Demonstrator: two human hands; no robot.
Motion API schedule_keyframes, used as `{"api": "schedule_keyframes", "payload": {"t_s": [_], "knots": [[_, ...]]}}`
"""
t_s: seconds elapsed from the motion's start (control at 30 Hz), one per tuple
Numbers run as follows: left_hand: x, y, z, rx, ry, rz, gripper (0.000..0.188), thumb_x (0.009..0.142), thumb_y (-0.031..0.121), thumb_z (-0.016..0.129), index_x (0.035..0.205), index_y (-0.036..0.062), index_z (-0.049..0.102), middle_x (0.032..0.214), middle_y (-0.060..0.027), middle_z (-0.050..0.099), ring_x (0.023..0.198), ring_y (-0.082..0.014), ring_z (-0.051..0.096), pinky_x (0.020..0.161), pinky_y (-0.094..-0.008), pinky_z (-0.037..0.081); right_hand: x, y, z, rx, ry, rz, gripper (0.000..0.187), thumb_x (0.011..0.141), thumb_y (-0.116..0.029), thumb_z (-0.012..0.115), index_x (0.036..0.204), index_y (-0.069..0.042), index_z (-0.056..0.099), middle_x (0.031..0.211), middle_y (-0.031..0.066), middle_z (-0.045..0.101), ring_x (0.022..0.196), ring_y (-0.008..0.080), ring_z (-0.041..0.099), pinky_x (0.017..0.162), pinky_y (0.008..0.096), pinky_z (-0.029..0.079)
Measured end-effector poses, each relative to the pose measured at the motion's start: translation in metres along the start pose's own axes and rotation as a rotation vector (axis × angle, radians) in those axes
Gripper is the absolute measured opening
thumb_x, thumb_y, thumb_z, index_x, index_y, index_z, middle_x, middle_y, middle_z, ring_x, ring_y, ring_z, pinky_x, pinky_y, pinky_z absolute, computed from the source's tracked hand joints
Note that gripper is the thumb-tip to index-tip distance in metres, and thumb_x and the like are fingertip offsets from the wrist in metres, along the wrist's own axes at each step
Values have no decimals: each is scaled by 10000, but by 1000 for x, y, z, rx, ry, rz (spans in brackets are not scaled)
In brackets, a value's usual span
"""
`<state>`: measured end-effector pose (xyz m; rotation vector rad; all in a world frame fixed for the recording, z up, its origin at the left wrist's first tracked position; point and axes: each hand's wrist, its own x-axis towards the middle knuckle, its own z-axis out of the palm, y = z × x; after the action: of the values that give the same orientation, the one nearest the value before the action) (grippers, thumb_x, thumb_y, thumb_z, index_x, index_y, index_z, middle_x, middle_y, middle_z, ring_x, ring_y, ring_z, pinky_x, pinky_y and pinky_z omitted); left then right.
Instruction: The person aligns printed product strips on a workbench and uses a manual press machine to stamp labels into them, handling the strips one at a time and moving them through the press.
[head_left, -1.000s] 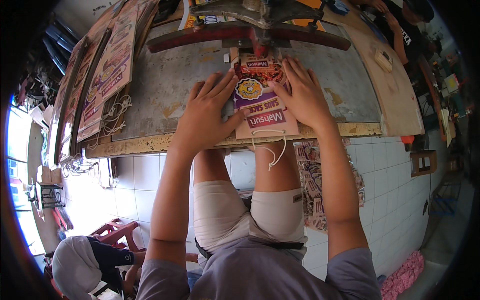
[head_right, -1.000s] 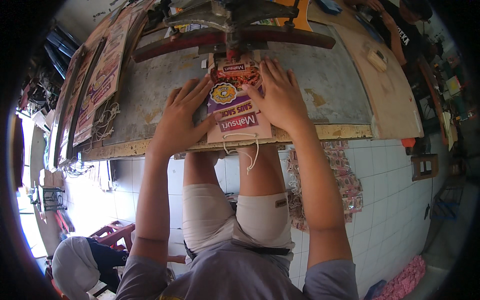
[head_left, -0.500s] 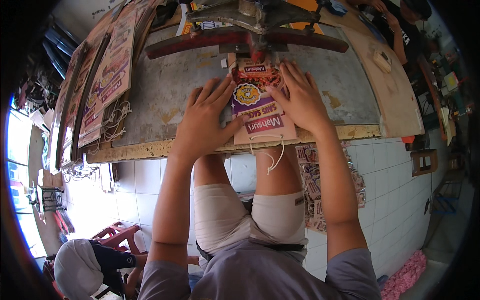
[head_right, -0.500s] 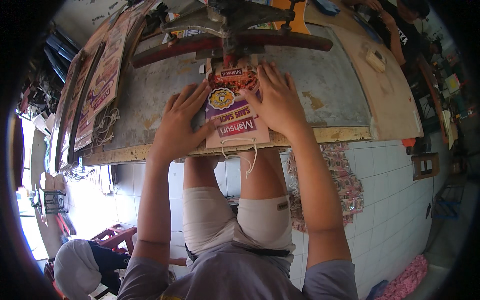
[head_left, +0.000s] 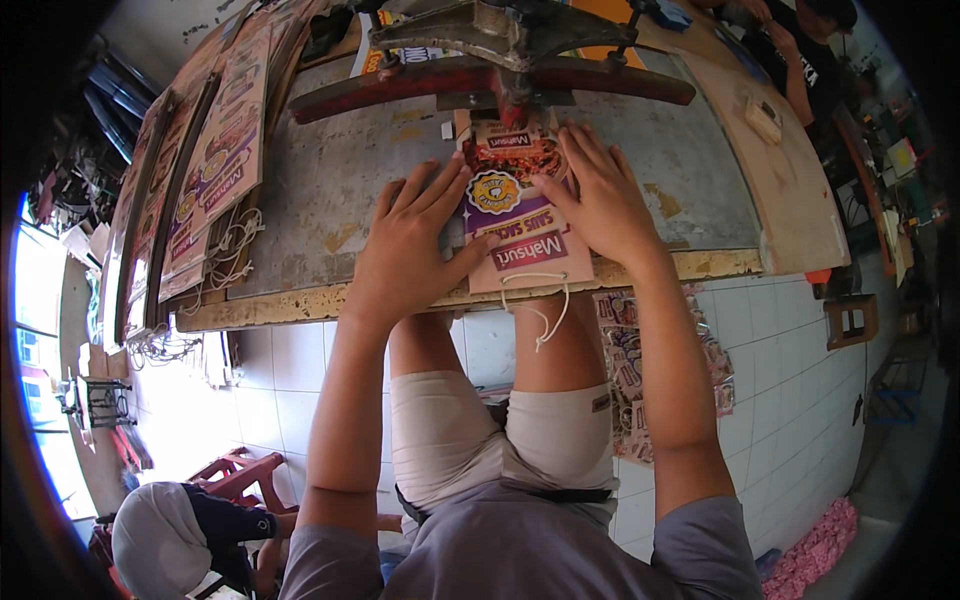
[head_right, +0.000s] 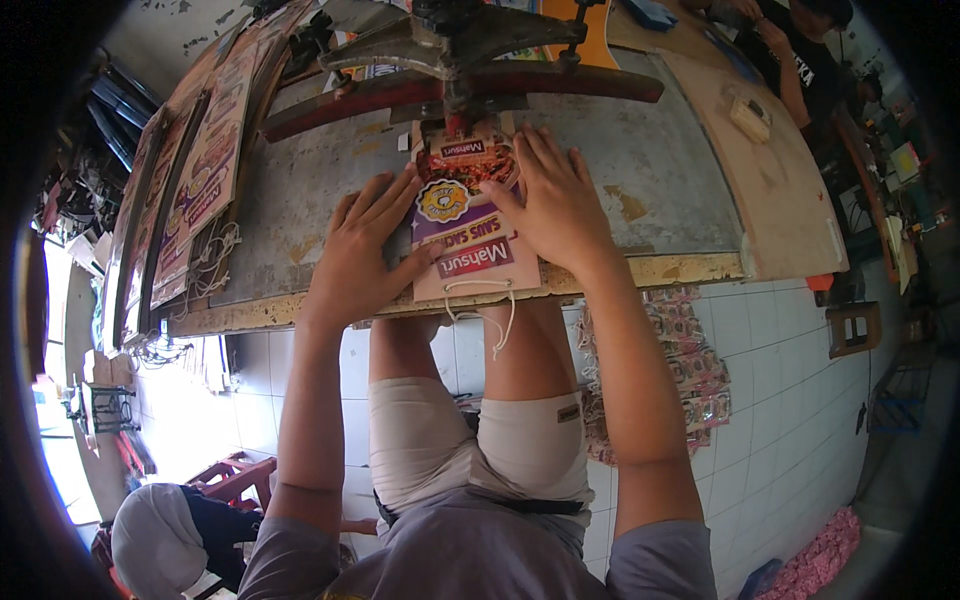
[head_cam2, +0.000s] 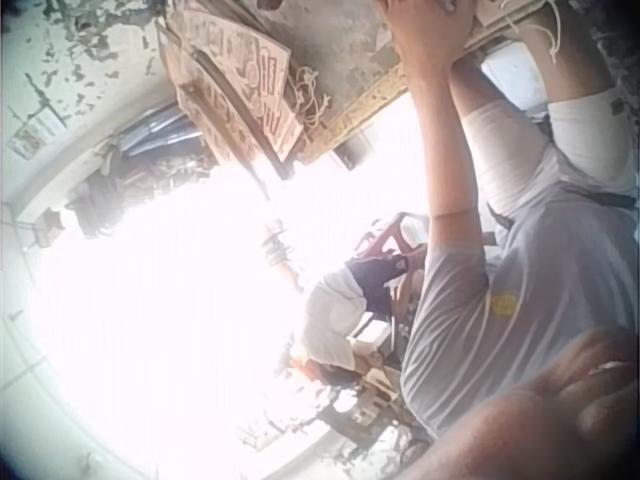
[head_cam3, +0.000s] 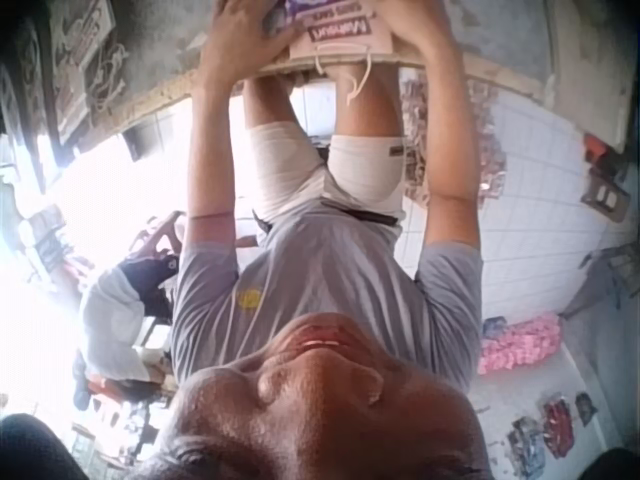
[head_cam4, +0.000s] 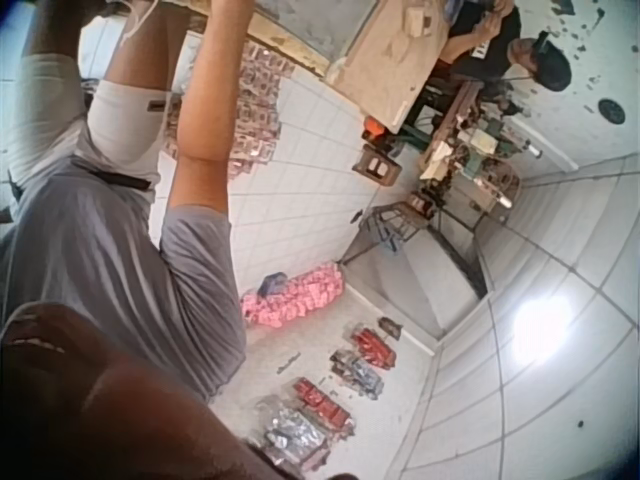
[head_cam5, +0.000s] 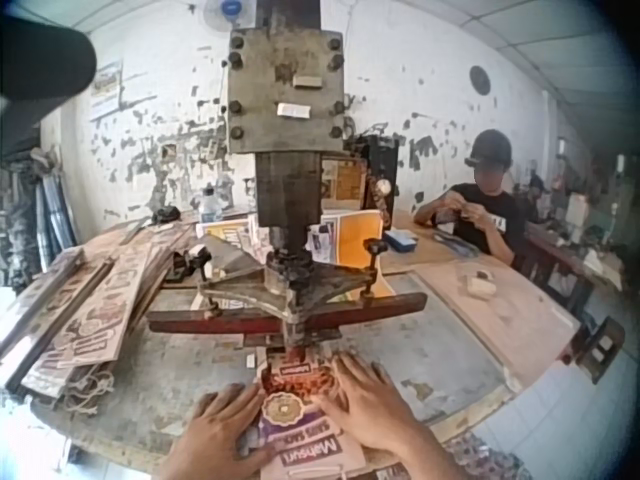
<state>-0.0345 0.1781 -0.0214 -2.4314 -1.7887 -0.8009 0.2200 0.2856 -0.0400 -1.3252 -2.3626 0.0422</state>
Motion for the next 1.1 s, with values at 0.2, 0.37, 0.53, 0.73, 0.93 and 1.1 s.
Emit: {"api": "schedule_keyframes", "payload": {"t_s": [0.2,0.37,0.53,0.73,0.93,1.1], "knots": [[0,2,-2,-24,-36,-35,813,945,479,773,1584,24,557,1671,-137,524,1583,-365,420,1302,-560,292,0,2,2,-6,-2,-2,821,1070,-586,589,1611,20,467,1709,208,431,1628,333,348,1323,551,271],[1,2,-3,-10,-49,-37,827,947,501,768,1588,26,551,1673,-141,519,1588,-359,413,1310,-568,290,0,2,0,9,-5,-5,823,1076,-589,576,1611,27,464,1714,209,426,1630,335,342,1327,551,259],[-1,2,-1,-13,-31,-40,820,941,480,779,1588,31,552,1670,-139,523,1586,-359,417,1304,-560,300,0,0,-1,10,-1,-4,829,1074,-582,582,1609,38,459,1713,215,424,1630,338,341,1331,550,249],[-3,4,-4,-82,42,-35,746,944,423,768,1530,-3,588,1625,-156,563,1515,-359,487,1279,-551,326,-3,-6,-10,78,50,-8,747,1070,-499,632,1559,54,520,1671,218,480,1598,347,390,1314,536,289],[-26,48,-14,-190,85,76,653,923,295,816,1503,70,616,1588,-170,579,1515,-389,500,1271,-581,338,-46,23,-41,320,97,-43,485,1023,-180,749,1461,-2,639,1562,197,602,1480,379,534,1239,466,421],[-35,108,30,-20,-17,110,768,921,392,802,1565,62,546,1653,-157,509,1562,-377,436,1286,-565,289,-45,165,-75,65,212,210,459,1056,-237,711,1441,5,647,1519,210,630,1455,407,552,1223,479,428]]}}
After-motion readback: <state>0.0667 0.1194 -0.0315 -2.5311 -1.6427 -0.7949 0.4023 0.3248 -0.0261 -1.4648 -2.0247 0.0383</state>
